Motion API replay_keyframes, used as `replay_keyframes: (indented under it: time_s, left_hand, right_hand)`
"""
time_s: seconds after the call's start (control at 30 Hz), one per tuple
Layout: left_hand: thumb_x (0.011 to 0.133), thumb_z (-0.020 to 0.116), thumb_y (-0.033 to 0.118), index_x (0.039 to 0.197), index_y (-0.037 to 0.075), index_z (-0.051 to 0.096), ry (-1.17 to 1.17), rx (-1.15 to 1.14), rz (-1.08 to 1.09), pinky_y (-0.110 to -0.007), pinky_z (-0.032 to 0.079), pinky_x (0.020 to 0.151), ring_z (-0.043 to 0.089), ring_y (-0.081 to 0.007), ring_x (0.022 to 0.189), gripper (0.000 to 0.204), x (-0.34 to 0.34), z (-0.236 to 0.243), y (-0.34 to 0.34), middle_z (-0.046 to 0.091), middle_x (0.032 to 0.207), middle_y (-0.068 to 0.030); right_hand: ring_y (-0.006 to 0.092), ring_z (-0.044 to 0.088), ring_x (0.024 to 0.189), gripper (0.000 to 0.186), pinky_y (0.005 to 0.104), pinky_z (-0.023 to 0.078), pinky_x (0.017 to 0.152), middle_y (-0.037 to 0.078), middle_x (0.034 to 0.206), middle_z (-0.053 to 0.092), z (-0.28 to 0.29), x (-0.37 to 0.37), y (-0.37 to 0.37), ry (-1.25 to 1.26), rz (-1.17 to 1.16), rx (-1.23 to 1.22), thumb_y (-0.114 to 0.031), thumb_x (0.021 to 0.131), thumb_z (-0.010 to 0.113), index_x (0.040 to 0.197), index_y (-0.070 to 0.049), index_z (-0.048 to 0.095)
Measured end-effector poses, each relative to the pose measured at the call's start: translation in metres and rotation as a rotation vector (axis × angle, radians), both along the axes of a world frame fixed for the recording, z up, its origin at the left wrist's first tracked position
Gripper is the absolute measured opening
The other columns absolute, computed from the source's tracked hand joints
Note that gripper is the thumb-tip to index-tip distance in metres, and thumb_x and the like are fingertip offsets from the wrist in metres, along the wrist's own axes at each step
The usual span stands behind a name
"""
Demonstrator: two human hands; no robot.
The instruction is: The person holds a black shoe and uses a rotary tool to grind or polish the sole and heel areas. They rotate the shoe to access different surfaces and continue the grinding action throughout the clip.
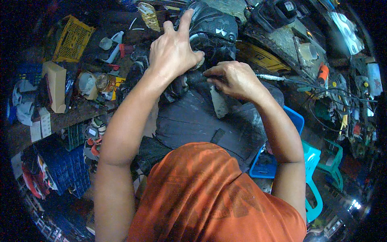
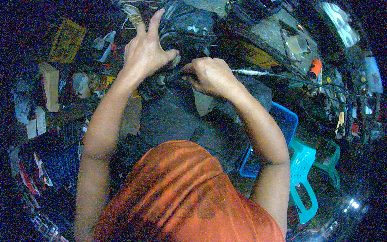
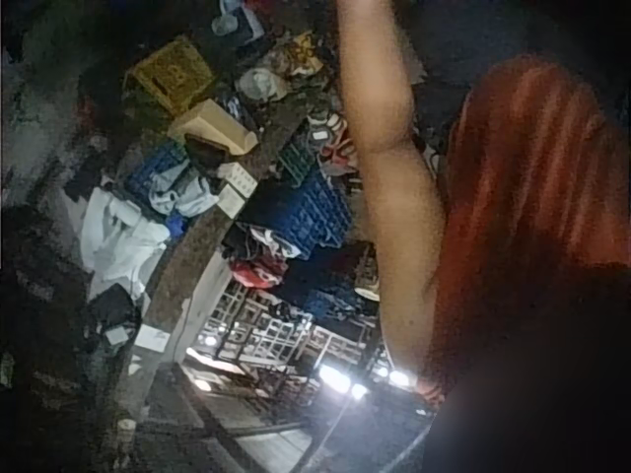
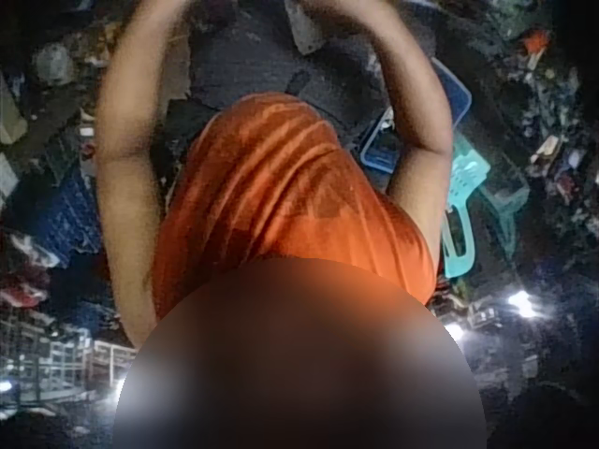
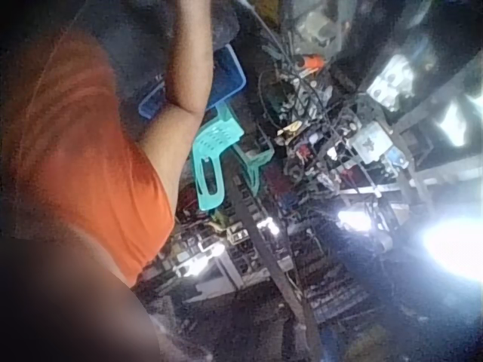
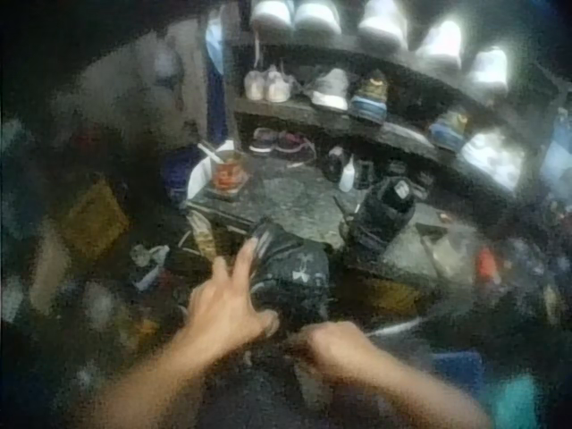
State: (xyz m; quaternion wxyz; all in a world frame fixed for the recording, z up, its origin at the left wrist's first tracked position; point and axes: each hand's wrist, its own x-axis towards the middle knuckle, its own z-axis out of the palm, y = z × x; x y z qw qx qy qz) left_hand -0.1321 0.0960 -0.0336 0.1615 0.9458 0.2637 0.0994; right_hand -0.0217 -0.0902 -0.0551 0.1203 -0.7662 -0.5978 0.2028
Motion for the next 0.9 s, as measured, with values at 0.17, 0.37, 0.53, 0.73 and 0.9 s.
replay_keyframes:
  time_s: [0.17, 0.37, 0.53, 0.73, 0.9]
  left_hand:
    - [0.07, 0.093, 0.042, 0.165, 0.025, 0.027, -0.02, 0.01, 0.0, -0.062, 0.061, 0.086, 0.071, -0.0565, 0.1, 0.116, -0.004, 0.001, -0.003, 0.055, 0.134, -0.0355]
    - [0.07, 0.092, 0.041, 0.164, 0.026, 0.028, -0.027, 0.005, -0.007, -0.061, 0.062, 0.086, 0.071, -0.056, 0.1, 0.115, -0.004, 0.002, -0.005, 0.055, 0.133, -0.0341]
    - [0.07, 0.092, 0.04, 0.164, 0.026, 0.028, -0.031, 0.022, 0.003, -0.06, 0.062, 0.085, 0.071, -0.0552, 0.1, 0.115, -0.006, 0.002, -0.008, 0.055, 0.133, -0.0332]
    - [0.069, 0.093, 0.04, 0.164, 0.025, 0.029, -0.044, 0.037, 0.013, -0.058, 0.063, 0.085, 0.071, -0.0551, 0.1, 0.116, -0.008, 0.001, -0.01, 0.053, 0.136, -0.033]
    - [0.069, 0.094, 0.04, 0.163, 0.025, 0.031, -0.049, 0.026, 0.016, -0.058, 0.063, 0.084, 0.071, -0.0549, 0.098, 0.114, -0.007, 0.001, -0.012, 0.053, 0.136, -0.033]
  right_hand:
    - [0.0346, 0.073, 0.098, 0.027, 0.048, 0.059, 0.084, 0.013, 0.101, 0.076, 0.006, -0.007, 0.0, 0.009, -0.024, -0.029, -0.028, 0.095, 0.074, 0.117, -0.015, 0.08]
    - [0.0349, 0.073, 0.098, 0.028, 0.0482, 0.059, 0.084, 0.013, 0.1, 0.076, 0.007, -0.01, -0.002, -0.004, -0.025, -0.024, -0.029, 0.095, 0.074, 0.118, -0.015, 0.08]
    - [0.0349, 0.073, 0.098, 0.027, 0.0484, 0.058, 0.084, 0.013, 0.101, 0.076, 0.005, -0.01, -0.005, -0.003, -0.018, -0.008, -0.029, 0.095, 0.074, 0.117, -0.015, 0.081]
    - [0.0354, 0.073, 0.096, 0.027, 0.0488, 0.058, 0.082, 0.012, 0.099, 0.076, 0.004, -0.011, -0.007, 0.013, -0.018, -0.007, -0.029, 0.095, 0.074, 0.116, -0.015, 0.081]
    - [0.0351, 0.074, 0.095, 0.026, 0.0485, 0.059, 0.081, 0.012, 0.098, 0.076, 0.003, -0.012, -0.009, 0.0, -0.01, 0.002, -0.029, 0.095, 0.074, 0.115, -0.015, 0.081]
